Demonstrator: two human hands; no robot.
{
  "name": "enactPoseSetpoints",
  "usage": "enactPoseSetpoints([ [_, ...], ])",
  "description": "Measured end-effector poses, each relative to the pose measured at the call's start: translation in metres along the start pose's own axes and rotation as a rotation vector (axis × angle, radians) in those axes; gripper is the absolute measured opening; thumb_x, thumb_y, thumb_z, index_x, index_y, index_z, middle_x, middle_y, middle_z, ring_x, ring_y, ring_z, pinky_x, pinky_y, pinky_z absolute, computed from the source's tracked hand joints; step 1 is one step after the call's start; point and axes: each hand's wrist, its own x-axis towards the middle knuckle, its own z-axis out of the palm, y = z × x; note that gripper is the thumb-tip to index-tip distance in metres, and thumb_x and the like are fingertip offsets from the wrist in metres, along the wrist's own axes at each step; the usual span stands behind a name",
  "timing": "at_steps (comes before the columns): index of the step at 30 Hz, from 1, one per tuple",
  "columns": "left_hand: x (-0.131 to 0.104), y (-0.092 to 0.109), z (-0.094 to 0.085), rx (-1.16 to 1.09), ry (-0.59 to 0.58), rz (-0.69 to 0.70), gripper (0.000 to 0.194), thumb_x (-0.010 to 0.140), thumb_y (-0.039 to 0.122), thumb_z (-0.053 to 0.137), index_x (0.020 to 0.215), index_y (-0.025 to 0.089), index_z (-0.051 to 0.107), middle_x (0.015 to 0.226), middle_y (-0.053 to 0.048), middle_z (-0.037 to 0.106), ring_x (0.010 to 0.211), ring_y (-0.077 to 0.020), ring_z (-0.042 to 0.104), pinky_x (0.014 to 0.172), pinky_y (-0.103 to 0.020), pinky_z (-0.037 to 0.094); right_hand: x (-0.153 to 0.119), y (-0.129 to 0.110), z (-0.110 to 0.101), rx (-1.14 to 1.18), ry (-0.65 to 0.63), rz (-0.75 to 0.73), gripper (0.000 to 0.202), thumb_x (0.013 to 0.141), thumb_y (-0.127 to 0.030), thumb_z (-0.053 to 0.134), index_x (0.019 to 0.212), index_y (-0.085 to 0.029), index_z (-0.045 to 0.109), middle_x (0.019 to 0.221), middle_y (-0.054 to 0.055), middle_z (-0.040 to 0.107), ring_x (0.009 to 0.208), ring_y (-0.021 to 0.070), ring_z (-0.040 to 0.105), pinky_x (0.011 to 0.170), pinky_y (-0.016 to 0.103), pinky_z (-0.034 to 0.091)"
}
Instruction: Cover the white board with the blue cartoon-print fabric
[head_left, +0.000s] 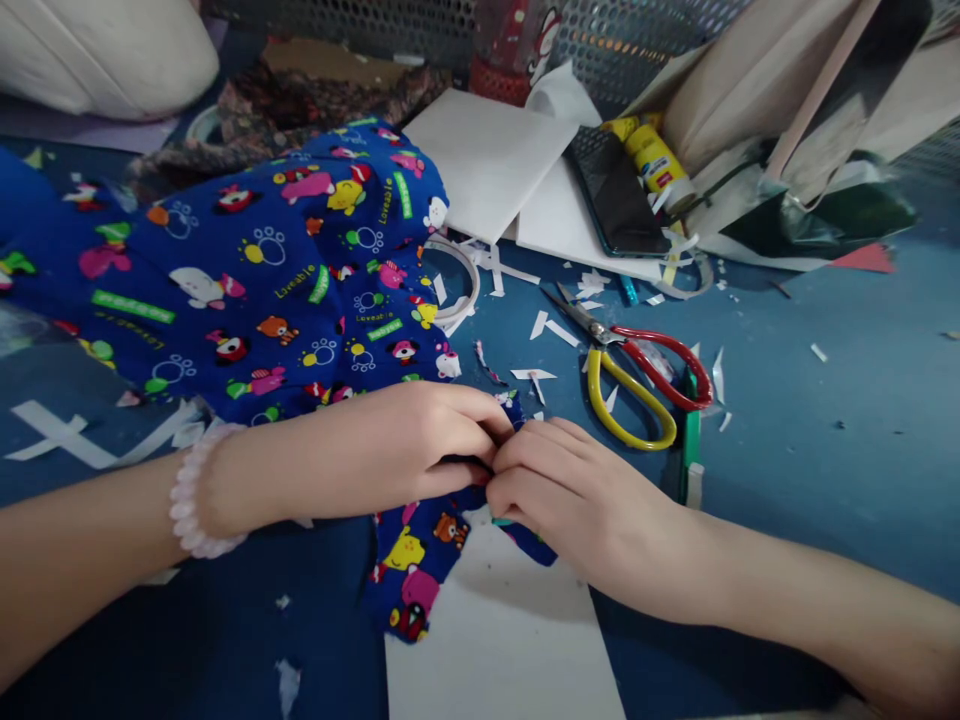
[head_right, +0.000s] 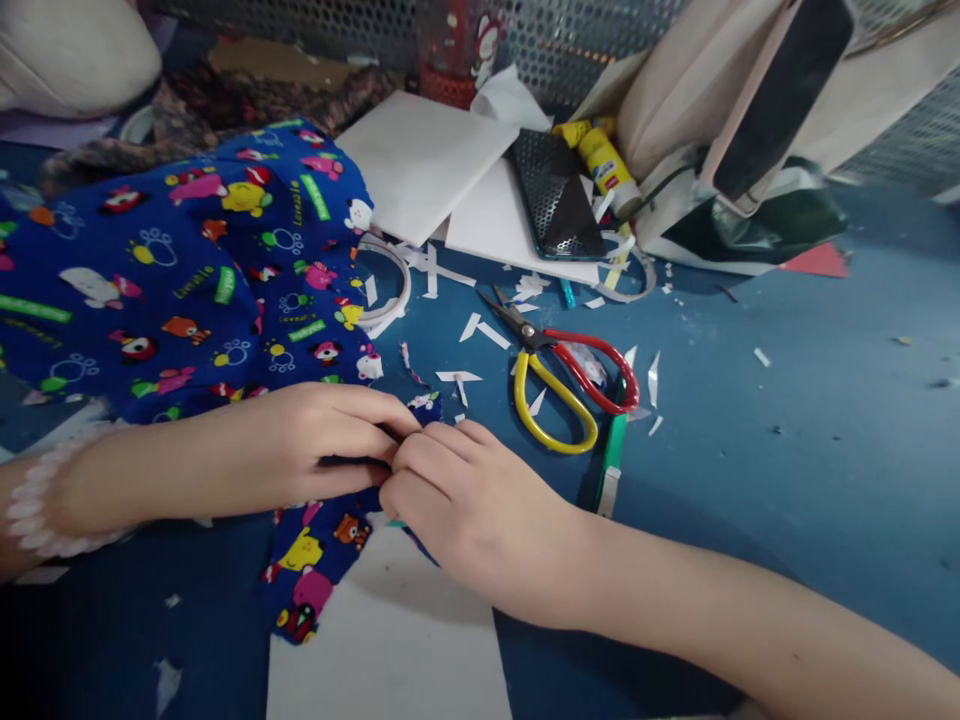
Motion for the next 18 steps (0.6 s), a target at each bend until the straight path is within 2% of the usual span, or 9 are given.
enactPoseSetpoints([
  [3, -0.001, 0.000, 0.001, -0.017, -0.006, -0.005, 0.013, 0.089, 0.005, 0.060, 0.090, 0.014, 0.070, 0.104, -0.003, 0.069, 0.094, -0.0115, 0.066, 0.084, -0.016, 0.049, -0.003, -0.003, -0.005, -0.015, -0.006, -0.003, 0.032, 0.102, -0.013, 0.033, 0.084, -0.015, 0.060, 0.085, 0.005, 0.061, 0.078, 0.0162, 0.050, 0.072, 0.030, 0.039],
  [6, -0.002, 0.002, 0.001, 0.011, 0.000, -0.011, 0.013, 0.089, 0.008, 0.060, 0.093, 0.015, 0.070, 0.106, -0.003, 0.067, 0.096, -0.0123, 0.064, 0.088, -0.018, 0.048, -0.009, -0.011, -0.009, -0.152, -0.048, -0.026, 0.029, 0.100, -0.021, 0.039, 0.082, -0.015, 0.060, 0.083, 0.006, 0.060, 0.077, 0.0195, 0.049, 0.069, 0.034, 0.036],
  [10, -0.005, 0.008, -0.004, 0.143, -0.023, -0.073, 0.015, 0.089, 0.011, 0.061, 0.100, 0.018, 0.069, 0.102, -0.002, 0.063, 0.089, -0.0138, 0.062, 0.077, -0.022, 0.047, -0.013, -0.019, -0.009, -0.350, -0.107, -0.098, 0.014, 0.091, -0.017, 0.049, 0.081, -0.016, 0.060, 0.074, 0.003, 0.055, 0.070, 0.0204, 0.043, 0.064, 0.036, 0.028],
  [14, -0.008, 0.012, -0.009, 0.262, -0.059, -0.054, 0.014, 0.090, 0.013, 0.060, 0.100, 0.019, 0.068, 0.091, 0.000, 0.065, 0.084, -0.0157, 0.062, 0.074, -0.025, 0.045, -0.013, -0.020, -0.009, -0.396, -0.156, -0.109, 0.008, 0.087, -0.015, 0.052, 0.082, -0.017, 0.058, 0.075, 0.003, 0.054, 0.070, 0.0203, 0.042, 0.063, 0.035, 0.025],
  [18, -0.018, 0.017, -0.008, 0.299, -0.056, -0.191, 0.011, 0.093, 0.019, 0.055, 0.095, 0.022, 0.066, 0.085, 0.002, 0.067, 0.073, -0.0145, 0.062, 0.065, -0.026, 0.042, -0.013, -0.015, -0.011, -0.404, -0.189, -0.093, 0.008, 0.086, -0.013, 0.053, 0.081, -0.017, 0.057, 0.074, 0.003, 0.054, 0.071, 0.0196, 0.042, 0.064, 0.034, 0.024],
])
